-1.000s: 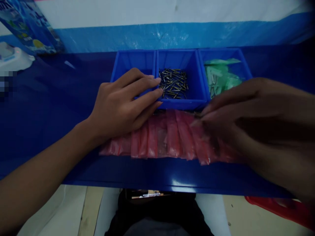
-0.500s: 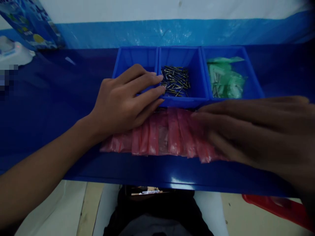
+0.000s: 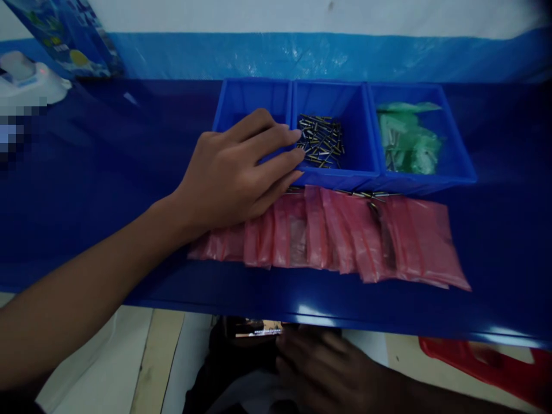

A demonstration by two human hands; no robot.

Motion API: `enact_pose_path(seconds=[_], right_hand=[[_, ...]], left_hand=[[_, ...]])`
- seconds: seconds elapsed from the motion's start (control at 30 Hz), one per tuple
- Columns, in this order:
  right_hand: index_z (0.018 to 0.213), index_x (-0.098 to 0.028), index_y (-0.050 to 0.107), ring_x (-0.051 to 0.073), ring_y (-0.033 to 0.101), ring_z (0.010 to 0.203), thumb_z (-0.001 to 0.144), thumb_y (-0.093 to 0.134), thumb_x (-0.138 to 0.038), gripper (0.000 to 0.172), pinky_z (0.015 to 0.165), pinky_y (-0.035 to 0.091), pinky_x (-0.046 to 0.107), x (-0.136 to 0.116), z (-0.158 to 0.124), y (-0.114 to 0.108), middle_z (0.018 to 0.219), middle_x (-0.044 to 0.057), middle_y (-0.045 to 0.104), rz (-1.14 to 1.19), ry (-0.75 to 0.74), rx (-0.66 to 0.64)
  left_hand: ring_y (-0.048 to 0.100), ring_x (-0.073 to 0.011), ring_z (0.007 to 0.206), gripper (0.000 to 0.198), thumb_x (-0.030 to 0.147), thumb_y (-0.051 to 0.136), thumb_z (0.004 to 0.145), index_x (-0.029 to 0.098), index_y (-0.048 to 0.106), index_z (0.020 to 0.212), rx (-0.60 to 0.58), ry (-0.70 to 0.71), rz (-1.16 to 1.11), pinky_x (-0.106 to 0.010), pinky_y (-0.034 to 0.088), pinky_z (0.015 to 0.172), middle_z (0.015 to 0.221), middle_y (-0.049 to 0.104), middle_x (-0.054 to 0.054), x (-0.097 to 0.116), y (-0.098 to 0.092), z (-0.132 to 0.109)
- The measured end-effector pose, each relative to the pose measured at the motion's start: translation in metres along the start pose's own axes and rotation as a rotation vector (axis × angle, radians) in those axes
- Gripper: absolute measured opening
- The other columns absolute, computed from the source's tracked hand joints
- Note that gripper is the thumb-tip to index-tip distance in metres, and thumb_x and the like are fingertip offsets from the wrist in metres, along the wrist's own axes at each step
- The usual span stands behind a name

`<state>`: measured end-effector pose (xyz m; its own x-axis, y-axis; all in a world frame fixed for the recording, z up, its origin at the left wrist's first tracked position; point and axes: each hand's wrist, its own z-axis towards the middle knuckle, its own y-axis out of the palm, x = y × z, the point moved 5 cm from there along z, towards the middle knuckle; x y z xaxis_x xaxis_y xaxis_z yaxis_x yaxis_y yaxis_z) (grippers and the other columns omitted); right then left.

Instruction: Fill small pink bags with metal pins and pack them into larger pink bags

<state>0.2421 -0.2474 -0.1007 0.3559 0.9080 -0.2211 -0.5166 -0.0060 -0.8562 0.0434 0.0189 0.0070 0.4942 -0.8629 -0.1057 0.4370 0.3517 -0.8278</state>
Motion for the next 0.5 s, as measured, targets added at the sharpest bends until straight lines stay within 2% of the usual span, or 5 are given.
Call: enact_pose_path(seconds=[0.07,0.17,0.27,0.4,0.5], right_hand=[[0.153,-0.025,0.076,0.026,0.081,0.123,0.109,0.062,-0.019,0.046,0.104,0.067,0.039,0.015,-0.023,0.019,0.139,0.013,0.084,-0.171,0.275,-0.060],[0.156,-0.017,0.071,0.033,0.084,0.113,0.110,0.065,-0.029,0.049,0.098,0.072,0.046,0.030,-0.048,0.037,0.128,0.020,0.085,-0.224,0.423,-0.074],[0.155,-0.014,0.070,0.035,0.084,0.120,0.111,0.061,-0.030,0.048,0.100,0.073,0.048,0.033,-0.057,0.049,0.128,0.020,0.085,-0.212,0.431,-0.081],[0.148,-0.015,0.073,0.033,0.086,0.110,0.109,0.065,-0.035,0.045,0.093,0.075,0.045,0.026,-0.066,0.059,0.125,0.019,0.085,-0.202,0.445,-0.083],[0.152,-0.017,0.073,0.033,0.085,0.107,0.106,0.069,-0.038,0.050,0.092,0.075,0.046,0.020,-0.073,0.061,0.125,0.019,0.085,-0.205,0.445,-0.099]], left_hand=[[0.080,-0.0341,0.133,0.028,0.035,0.057,0.120,0.030,0.074,0.142,0.007,0.000,-0.012,-0.049,0.071,0.088,0.147,0.080,-0.006,0.000,0.001,0.000],[0.081,-0.0342,0.130,0.026,0.034,0.061,0.118,0.027,0.073,0.141,0.049,0.029,0.004,-0.048,0.071,0.085,0.145,0.081,-0.007,0.001,0.001,0.000],[0.082,-0.0345,0.127,0.026,0.033,0.067,0.116,0.027,0.073,0.141,0.086,0.039,-0.021,-0.049,0.072,0.085,0.144,0.081,-0.007,0.002,0.000,-0.001],[0.082,-0.0346,0.127,0.028,0.031,0.068,0.115,0.028,0.073,0.142,0.098,0.044,-0.047,-0.050,0.073,0.088,0.144,0.081,-0.008,0.001,-0.001,-0.001],[0.083,-0.0330,0.125,0.026,0.031,0.066,0.116,0.028,0.074,0.141,0.088,0.056,0.009,-0.049,0.074,0.087,0.143,0.082,-0.007,0.002,-0.001,0.000]])
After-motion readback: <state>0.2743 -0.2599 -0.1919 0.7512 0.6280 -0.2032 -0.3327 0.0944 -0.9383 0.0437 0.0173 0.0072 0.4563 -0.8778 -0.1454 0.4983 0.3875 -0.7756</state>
